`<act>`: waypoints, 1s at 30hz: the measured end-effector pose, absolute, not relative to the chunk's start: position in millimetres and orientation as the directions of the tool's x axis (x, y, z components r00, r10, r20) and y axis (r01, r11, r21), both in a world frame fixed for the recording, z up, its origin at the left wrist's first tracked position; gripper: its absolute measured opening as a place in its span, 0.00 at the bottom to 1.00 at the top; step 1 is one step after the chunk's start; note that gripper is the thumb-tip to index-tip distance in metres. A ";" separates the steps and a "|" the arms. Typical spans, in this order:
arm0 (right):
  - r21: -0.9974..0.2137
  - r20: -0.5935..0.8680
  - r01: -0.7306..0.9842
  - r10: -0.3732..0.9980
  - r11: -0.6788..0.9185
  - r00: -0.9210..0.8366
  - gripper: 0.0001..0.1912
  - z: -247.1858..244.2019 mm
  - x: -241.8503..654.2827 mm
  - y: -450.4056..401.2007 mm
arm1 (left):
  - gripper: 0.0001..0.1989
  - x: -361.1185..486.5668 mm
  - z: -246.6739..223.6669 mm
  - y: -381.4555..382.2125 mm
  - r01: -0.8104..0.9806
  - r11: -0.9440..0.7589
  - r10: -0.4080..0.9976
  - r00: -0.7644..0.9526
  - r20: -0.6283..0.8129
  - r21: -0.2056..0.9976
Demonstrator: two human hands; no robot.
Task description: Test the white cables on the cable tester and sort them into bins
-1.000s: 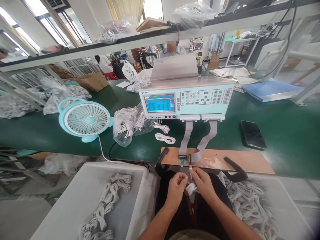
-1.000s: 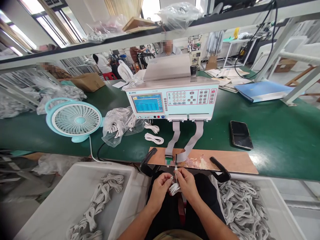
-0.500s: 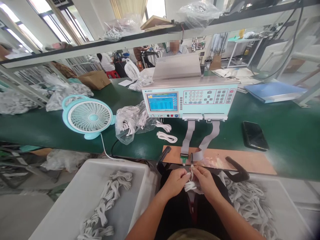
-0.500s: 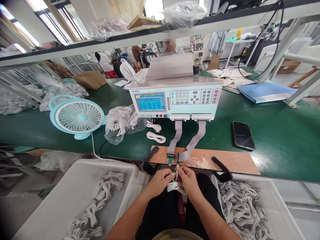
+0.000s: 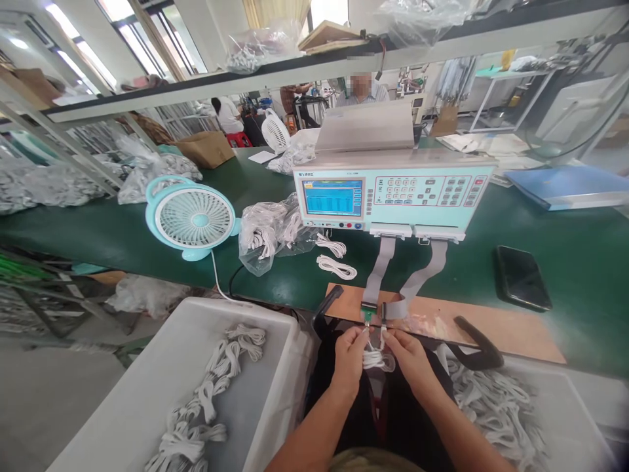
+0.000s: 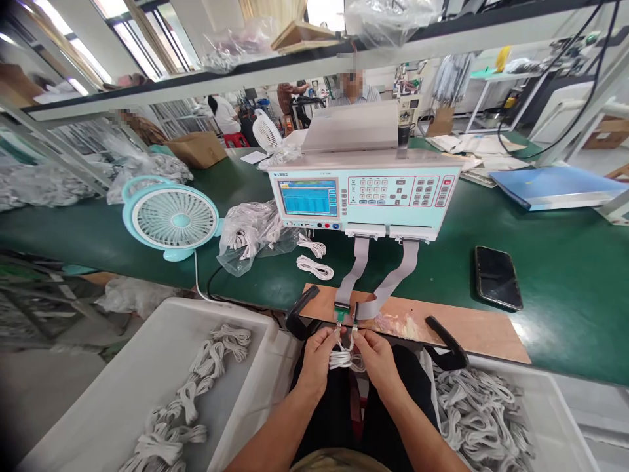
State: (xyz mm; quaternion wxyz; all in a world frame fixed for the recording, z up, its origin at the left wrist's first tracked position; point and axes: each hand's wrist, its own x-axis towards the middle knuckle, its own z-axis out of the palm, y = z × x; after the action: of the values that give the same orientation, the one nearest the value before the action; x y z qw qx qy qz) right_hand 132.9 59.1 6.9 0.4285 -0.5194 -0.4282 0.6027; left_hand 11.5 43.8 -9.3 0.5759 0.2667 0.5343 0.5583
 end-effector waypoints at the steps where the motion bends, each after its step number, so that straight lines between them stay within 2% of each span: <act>1: -0.961 -0.258 -0.079 0.961 -0.267 -0.101 0.27 5.7 133.6 59.4 | 0.12 12.7 -9.3 43.6 -0.363 0.226 0.925 -0.212 -0.316 0.904; 8: -0.965 -0.227 -0.098 0.964 -0.241 -0.137 0.25 -6.7 138.7 61.0 | 0.11 25.4 -2.2 41.7 -0.450 0.193 0.879 -0.316 -0.357 0.872; 17: -0.972 -0.195 -0.101 0.968 -0.212 -0.156 0.23 -10.0 143.9 60.6 | 0.14 52.9 7.8 44.9 -0.660 0.057 0.759 -0.459 -0.462 0.749; 25: -0.933 -0.255 -0.201 0.941 -0.300 -0.221 0.20 -11.2 146.5 61.9 | 0.15 70.2 13.8 48.2 -0.718 -0.082 0.701 -0.535 -0.472 0.692; 30: -0.921 -0.281 -0.222 0.940 -0.321 -0.193 0.19 -14.0 145.4 60.3 | 0.15 74.4 2.5 54.4 -0.686 -0.079 0.684 -0.565 -0.461 0.724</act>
State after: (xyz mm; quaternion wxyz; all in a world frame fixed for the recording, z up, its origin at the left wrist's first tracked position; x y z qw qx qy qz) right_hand 145.4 60.3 -14.0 0.4348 -0.4630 -0.3878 0.6680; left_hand 74.4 54.4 2.5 0.4663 -0.0006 0.4931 0.7344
